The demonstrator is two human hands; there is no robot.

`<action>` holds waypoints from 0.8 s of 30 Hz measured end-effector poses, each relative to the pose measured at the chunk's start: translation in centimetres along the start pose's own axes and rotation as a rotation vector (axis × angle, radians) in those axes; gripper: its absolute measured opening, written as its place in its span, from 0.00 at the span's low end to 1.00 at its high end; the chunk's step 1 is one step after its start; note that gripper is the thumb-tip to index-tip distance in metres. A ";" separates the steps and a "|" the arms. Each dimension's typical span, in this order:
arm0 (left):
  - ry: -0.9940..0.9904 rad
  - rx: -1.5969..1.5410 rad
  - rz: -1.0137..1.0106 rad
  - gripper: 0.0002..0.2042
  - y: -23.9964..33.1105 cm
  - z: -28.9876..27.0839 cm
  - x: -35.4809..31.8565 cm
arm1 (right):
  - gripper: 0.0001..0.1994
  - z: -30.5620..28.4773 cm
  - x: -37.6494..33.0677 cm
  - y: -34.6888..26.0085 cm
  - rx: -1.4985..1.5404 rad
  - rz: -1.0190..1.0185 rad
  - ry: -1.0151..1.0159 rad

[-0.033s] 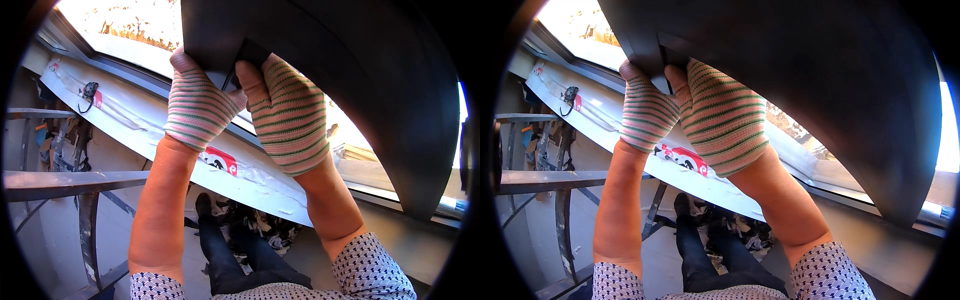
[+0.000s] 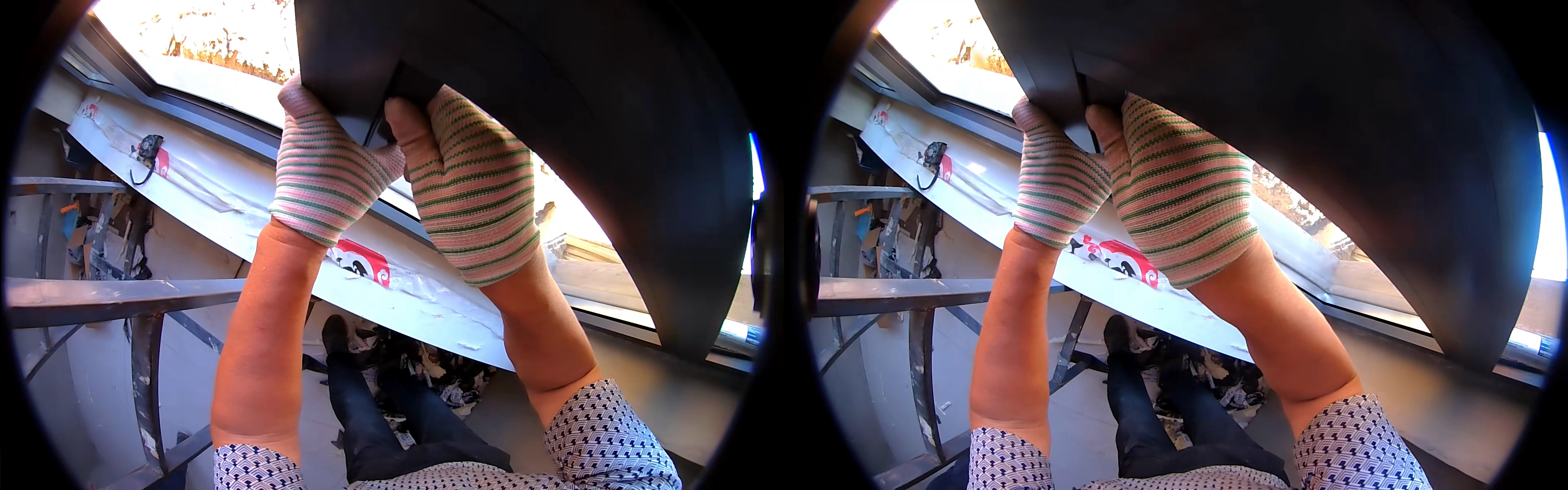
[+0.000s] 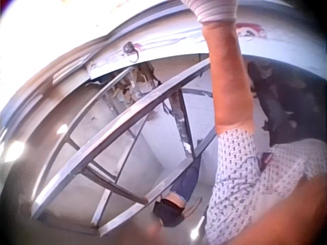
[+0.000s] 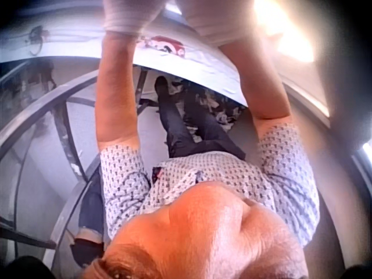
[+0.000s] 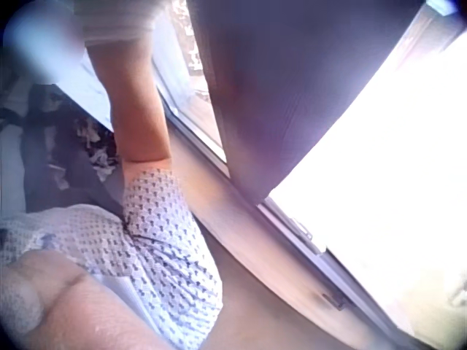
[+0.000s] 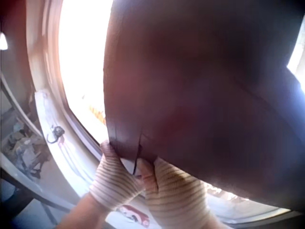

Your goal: The person picks up a large glass pane with a black frame and carries it to a window opening. They lift the pane into the frame and then insert a black plastic strip into the side of the window frame to secure the glass. The person is wearing gloves and works in a room with construction debris.

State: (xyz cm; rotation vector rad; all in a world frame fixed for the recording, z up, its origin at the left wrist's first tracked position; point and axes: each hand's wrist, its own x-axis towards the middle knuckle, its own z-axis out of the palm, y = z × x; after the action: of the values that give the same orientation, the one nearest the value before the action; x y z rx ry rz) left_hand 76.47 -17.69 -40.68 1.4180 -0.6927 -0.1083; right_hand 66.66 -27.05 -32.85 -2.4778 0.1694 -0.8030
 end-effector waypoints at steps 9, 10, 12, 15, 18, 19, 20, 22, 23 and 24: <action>-0.059 -0.415 -0.240 0.29 -0.1 0.1 0.2 | 0.11 -0.8 -0.7 0.7 0.041 -0.081 -0.129; -0.060 -0.481 -0.270 0.28 0.1 0.0 0.1 | 0.12 -0.9 -0.8 0.8 0.033 -0.097 -0.153; -0.059 -0.611 -0.328 0.26 0.1 0.1 0.0 | 0.13 -0.9 -1.1 1.1 -0.023 -0.128 -0.177; -0.052 -0.756 -0.399 0.24 0.1 0.0 -0.1 | 0.11 -0.1 -0.8 1.2 -0.208 -0.130 -0.149; -0.084 -0.832 -0.424 0.22 0.6 -0.1 0.3 | 0.16 -0.8 -1.6 2.4 -0.535 -0.426 -0.128; -0.094 -0.826 -0.422 0.21 0.7 0.2 0.4 | 0.15 -1.1 -2.1 2.8 -0.589 -0.482 -0.121; -0.114 -0.803 -0.398 0.20 0.3 0.0 0.7 | 0.14 -0.9 -2.3 2.7 -0.606 -0.512 -0.101; -0.142 -0.500 -0.282 0.24 -0.4 -0.7 0.1 | 0.12 -0.3 -3.2 2.6 -0.440 -0.368 -0.109; -0.143 -0.212 -0.180 0.28 -0.6 -1.6 -0.1 | 0.06 0.5 -3.3 1.7 -0.174 -0.083 -0.152; -0.159 0.057 -0.076 0.32 -0.7 -1.5 -0.4 | 0.02 1.2 -4.4 3.0 -0.177 -0.089 -0.107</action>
State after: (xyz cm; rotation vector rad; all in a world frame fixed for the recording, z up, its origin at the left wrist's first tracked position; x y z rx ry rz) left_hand 77.13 -16.36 -41.50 1.5019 -0.7772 -0.2648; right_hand 63.91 -27.90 -37.51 -2.7045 0.0954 -0.7163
